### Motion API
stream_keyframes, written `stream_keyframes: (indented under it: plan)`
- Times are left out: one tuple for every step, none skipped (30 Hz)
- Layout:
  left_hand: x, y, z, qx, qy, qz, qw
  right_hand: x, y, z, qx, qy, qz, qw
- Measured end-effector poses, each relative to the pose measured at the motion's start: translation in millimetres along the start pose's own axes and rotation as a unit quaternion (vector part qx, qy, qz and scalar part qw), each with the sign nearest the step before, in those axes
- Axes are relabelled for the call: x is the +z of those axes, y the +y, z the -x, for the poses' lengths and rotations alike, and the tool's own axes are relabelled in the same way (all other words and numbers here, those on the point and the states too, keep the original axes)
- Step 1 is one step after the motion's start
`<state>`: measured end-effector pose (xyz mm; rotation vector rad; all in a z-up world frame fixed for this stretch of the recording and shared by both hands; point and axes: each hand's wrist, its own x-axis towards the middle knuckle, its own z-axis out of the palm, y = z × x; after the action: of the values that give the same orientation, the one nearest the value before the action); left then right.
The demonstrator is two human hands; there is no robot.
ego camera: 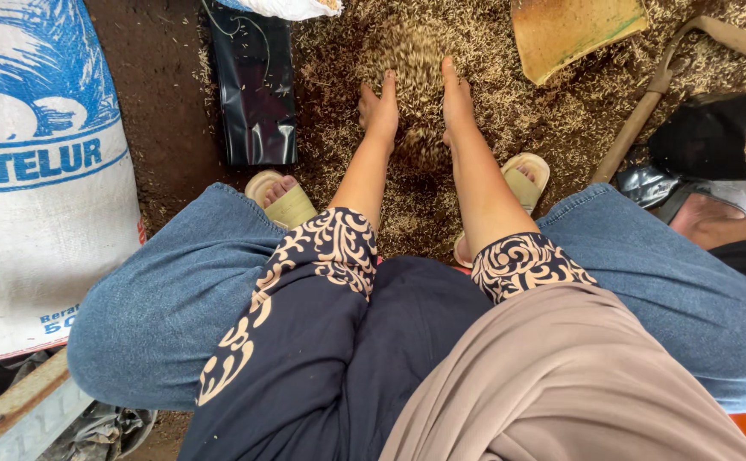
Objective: The person scoops grain from a large sack into a small black plastic bag using a scoop. They then tie the bag closed and place it aside. This process is repeated multiple times.
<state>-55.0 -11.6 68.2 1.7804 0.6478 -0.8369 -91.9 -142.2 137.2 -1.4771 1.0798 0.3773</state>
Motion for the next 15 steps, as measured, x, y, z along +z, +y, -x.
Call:
stream_keyframes:
  plan:
    - [0,1,-4,0.01,-0.011,0.02,1.0,-4,-7,3,0.004,-0.03,-0.002,1.0]
    - [-1,-1,-6,0.034,-0.012,0.041,0.998,-7,-13,5,0.002,-0.032,0.002,0.999]
    - [-3,-1,-10,0.059,-0.012,0.062,0.996,-11,-18,3,0.0,-0.034,0.005,0.999]
    - [-4,0,-14,0.086,-0.013,0.083,0.993,-17,-24,-2,-0.004,-0.035,0.007,0.999]
    - [-5,1,-18,0.11,0.023,0.069,0.991,-25,-28,-10,0.001,-0.017,0.011,1.0]
    - [-6,8,-25,0.14,0.06,0.056,0.987,-35,-34,-22,0.0,0.002,0.014,1.0]
    - [-8,14,-33,0.169,0.096,0.043,0.98,-42,-37,-36,-0.049,0.02,-0.002,0.999]
    - [-10,20,-43,0.155,0.126,0.003,0.98,-48,-39,-53,-0.097,0.039,-0.017,0.994]
    - [-13,27,-57,0.14,0.156,-0.038,0.977,-52,-39,-73,-0.145,0.058,-0.032,0.987]
    - [-17,28,-70,0.122,0.183,-0.079,0.972,-57,-35,-93,-0.17,0.071,-0.022,0.983]
    - [-22,26,-83,0.155,0.211,-0.109,0.959,-62,-30,-114,-0.196,0.084,-0.011,0.977]
    - [-28,24,-97,0.19,0.239,-0.138,0.942,-65,-28,-136,-0.222,0.097,-0.001,0.97]
    - [-32,24,-112,0.225,0.265,-0.167,0.923,-67,-26,-157,-0.275,0.095,0.003,0.957]
    - [-36,22,-126,0.248,0.245,-0.169,0.922,-65,-21,-176,-0.325,0.09,0.007,0.941]
    - [-39,21,-139,0.271,0.225,-0.17,0.92,-64,-16,-193,-0.374,0.085,0.011,0.923]
